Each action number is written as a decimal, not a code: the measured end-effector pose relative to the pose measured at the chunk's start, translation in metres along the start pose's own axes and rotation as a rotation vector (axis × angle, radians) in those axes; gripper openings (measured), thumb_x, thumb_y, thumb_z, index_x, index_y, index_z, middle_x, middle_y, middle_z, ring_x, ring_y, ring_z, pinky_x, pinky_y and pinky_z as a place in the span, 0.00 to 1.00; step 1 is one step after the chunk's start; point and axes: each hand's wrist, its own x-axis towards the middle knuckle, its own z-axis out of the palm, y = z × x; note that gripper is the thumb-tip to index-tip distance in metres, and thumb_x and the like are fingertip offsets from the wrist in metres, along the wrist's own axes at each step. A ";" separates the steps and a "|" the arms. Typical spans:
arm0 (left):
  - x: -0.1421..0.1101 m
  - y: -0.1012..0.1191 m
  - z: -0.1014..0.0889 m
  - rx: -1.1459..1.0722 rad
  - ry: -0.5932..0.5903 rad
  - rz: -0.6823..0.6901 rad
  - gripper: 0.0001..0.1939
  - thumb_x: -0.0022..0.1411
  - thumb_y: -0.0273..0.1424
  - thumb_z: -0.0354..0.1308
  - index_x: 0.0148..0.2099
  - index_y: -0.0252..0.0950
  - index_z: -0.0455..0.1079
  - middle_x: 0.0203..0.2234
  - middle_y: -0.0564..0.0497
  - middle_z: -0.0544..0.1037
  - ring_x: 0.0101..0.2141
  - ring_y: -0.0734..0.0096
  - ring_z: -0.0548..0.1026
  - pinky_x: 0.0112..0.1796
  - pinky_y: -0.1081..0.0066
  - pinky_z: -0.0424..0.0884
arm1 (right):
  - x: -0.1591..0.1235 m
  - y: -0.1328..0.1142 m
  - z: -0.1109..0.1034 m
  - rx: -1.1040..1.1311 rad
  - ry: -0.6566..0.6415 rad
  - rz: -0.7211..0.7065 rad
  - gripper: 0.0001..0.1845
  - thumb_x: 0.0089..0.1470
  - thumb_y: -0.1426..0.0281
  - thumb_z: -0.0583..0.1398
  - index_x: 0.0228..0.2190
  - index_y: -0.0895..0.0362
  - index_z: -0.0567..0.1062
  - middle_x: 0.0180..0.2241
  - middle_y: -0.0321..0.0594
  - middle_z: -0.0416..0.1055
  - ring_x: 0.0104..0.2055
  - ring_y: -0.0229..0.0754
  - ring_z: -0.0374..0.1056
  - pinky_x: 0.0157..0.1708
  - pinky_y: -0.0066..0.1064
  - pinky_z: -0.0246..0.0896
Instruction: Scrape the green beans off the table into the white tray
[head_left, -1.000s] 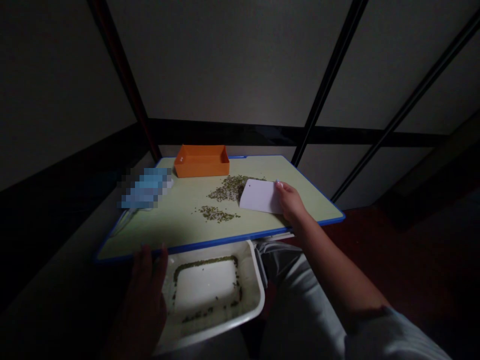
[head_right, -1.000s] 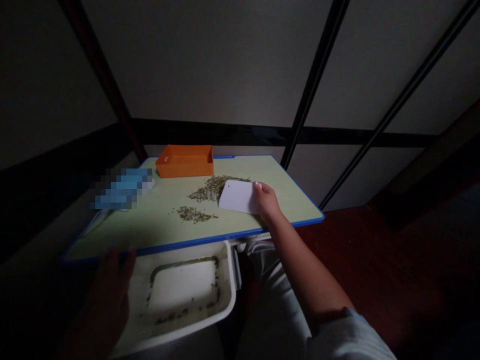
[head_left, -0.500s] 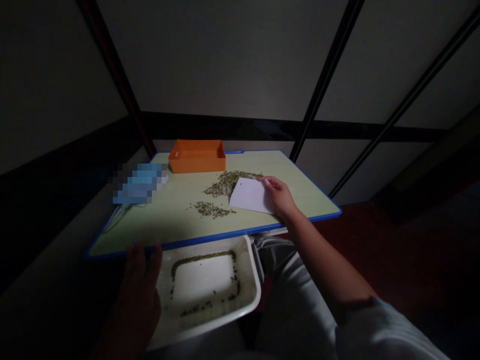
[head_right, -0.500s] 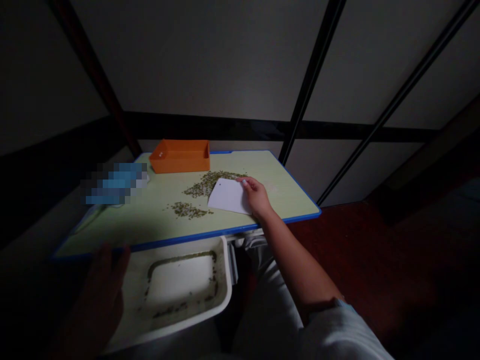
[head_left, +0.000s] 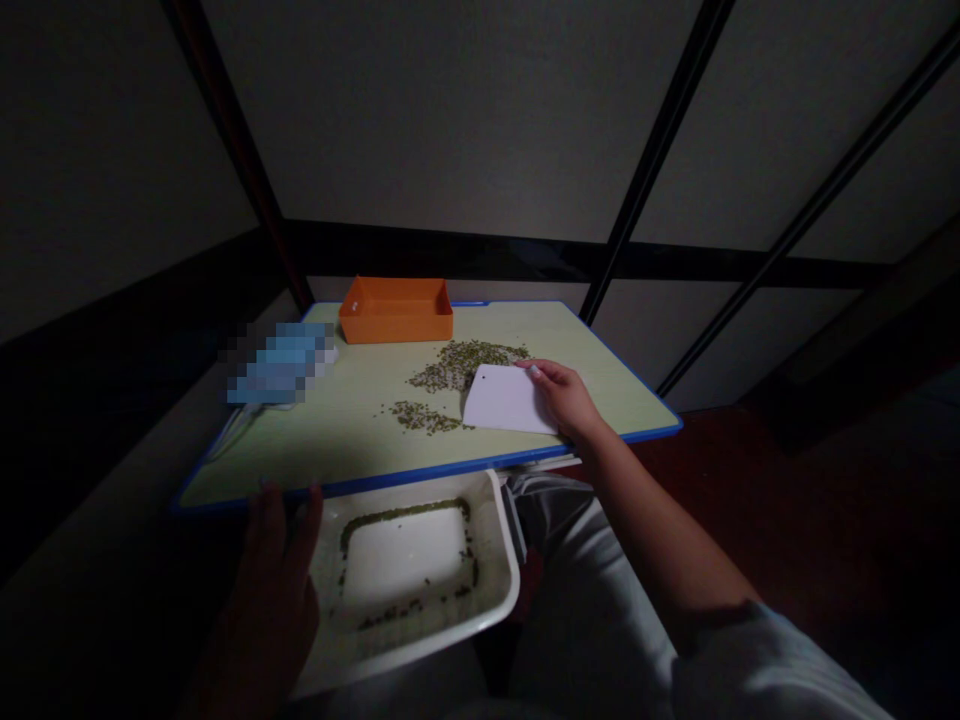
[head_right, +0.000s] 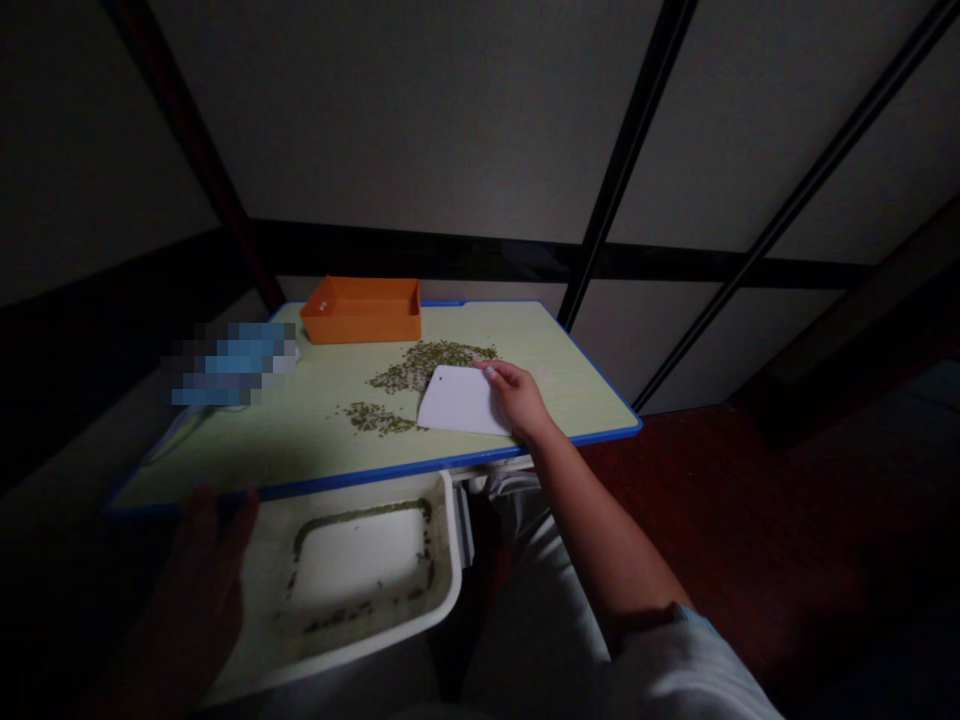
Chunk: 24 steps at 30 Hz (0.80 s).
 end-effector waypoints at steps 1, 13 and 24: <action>0.000 0.002 -0.001 -0.004 -0.006 -0.006 0.47 0.51 0.17 0.45 0.67 0.47 0.29 0.69 0.45 0.29 0.67 0.46 0.40 0.61 0.45 0.55 | -0.001 0.000 0.000 -0.002 0.000 -0.003 0.19 0.42 0.54 0.64 0.32 0.56 0.81 0.33 0.40 0.78 0.36 0.44 0.68 0.38 0.34 0.59; -0.001 -0.005 0.003 0.003 -0.033 0.021 0.44 0.53 0.19 0.44 0.67 0.45 0.30 0.69 0.44 0.27 0.66 0.46 0.37 0.61 0.46 0.55 | -0.020 -0.012 0.007 -0.070 -0.017 -0.009 0.16 0.46 0.57 0.63 0.33 0.54 0.81 0.37 0.41 0.78 0.42 0.46 0.69 0.46 0.38 0.58; -0.002 0.000 -0.001 0.026 -0.071 -0.007 0.42 0.55 0.19 0.43 0.68 0.45 0.29 0.69 0.40 0.33 0.67 0.49 0.38 0.61 0.47 0.57 | -0.050 -0.021 0.033 -0.077 -0.073 0.005 0.17 0.50 0.56 0.61 0.36 0.53 0.81 0.38 0.41 0.79 0.42 0.47 0.70 0.46 0.39 0.59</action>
